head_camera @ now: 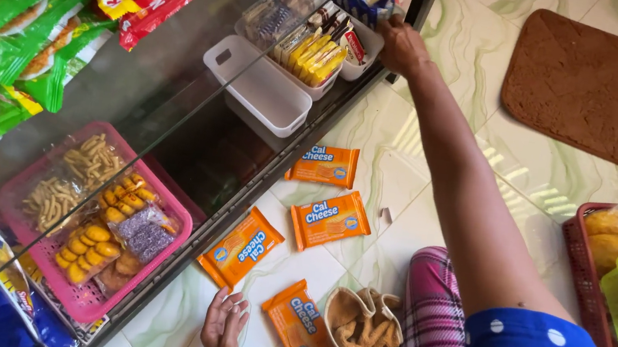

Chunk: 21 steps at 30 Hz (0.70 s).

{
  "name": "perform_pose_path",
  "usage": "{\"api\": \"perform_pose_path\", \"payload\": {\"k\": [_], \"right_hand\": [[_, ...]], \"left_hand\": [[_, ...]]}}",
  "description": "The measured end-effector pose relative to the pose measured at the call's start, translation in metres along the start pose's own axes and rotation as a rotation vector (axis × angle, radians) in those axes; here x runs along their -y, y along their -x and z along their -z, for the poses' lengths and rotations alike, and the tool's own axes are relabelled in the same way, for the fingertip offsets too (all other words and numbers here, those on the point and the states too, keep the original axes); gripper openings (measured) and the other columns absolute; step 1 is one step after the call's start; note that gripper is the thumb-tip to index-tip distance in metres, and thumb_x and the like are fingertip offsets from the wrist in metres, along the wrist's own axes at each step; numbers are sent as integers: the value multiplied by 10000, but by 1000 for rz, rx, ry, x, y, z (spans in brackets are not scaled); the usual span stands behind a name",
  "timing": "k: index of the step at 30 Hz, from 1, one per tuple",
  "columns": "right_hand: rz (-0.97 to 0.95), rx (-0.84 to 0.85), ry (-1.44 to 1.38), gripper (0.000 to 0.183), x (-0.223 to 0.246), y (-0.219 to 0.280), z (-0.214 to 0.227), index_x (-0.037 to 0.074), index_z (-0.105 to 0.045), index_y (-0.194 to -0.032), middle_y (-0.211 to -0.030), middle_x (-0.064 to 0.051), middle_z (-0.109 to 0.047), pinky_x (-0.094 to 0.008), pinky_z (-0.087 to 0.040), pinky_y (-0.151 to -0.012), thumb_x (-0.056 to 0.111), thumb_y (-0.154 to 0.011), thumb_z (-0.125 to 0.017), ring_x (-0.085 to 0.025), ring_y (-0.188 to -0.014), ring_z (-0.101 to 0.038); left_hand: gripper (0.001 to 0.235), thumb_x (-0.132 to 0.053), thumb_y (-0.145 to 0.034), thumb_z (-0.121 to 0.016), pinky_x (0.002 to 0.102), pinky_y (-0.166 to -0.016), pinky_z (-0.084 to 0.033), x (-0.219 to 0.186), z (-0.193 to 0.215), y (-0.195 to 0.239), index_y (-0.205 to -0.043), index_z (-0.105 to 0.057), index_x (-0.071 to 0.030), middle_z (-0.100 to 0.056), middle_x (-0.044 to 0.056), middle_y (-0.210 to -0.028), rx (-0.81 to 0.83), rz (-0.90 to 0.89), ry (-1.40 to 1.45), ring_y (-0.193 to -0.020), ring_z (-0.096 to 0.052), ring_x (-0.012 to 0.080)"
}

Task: Organize snacks and wipe a plastic container with a cloth.

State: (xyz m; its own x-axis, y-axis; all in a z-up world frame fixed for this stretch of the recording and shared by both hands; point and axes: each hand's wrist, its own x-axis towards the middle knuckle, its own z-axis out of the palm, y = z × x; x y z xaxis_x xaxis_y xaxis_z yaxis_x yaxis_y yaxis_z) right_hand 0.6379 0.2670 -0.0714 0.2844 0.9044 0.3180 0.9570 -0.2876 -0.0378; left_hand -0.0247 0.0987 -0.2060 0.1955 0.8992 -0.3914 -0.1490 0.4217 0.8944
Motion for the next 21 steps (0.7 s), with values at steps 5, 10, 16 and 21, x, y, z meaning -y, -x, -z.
{"api": "perform_pose_path", "payload": {"k": [5,10,16,21], "right_hand": [[-12,21,-111,598,-3,20,20,59,-640,-1323,-1314,-187,-601,-460,-554,-925,142,-767,-846,-394,-1109,-649],[56,-89,-114,591,8,24,8,48,-662,-1314,-1310,-164,-624,-460,-567,-878,119,-757,-845,-386,-1109,-650],[49,-324,-240,171,84,67,26,181,-710,-1161,-1341,-31,-659,-335,-639,-879,143,-998,-745,-234,-1133,-738],[-74,-294,-491,776,156,69,30,62,-475,-1343,-1308,-152,-597,-447,-545,-879,377,-786,-913,-335,-1076,-664]], "left_hand": [[523,-86,-947,-595,436,-984,-526,1,-4,1,-1462,-516,-37,-665,143,-1247,31,14,-21,-1124,-655,262],[520,-90,-949,-595,437,-987,-528,-14,-9,8,-1461,-522,-34,-663,143,-1241,4,19,-25,-1123,-656,266],[515,-97,-953,-587,427,-988,-527,-13,-8,7,-1460,-517,-41,-664,135,-1246,35,28,-28,-1127,-655,256],[500,-90,-959,-582,410,-995,-518,-8,-2,7,-1454,-522,-44,-659,114,-1246,47,11,10,-1118,-642,227]]}}
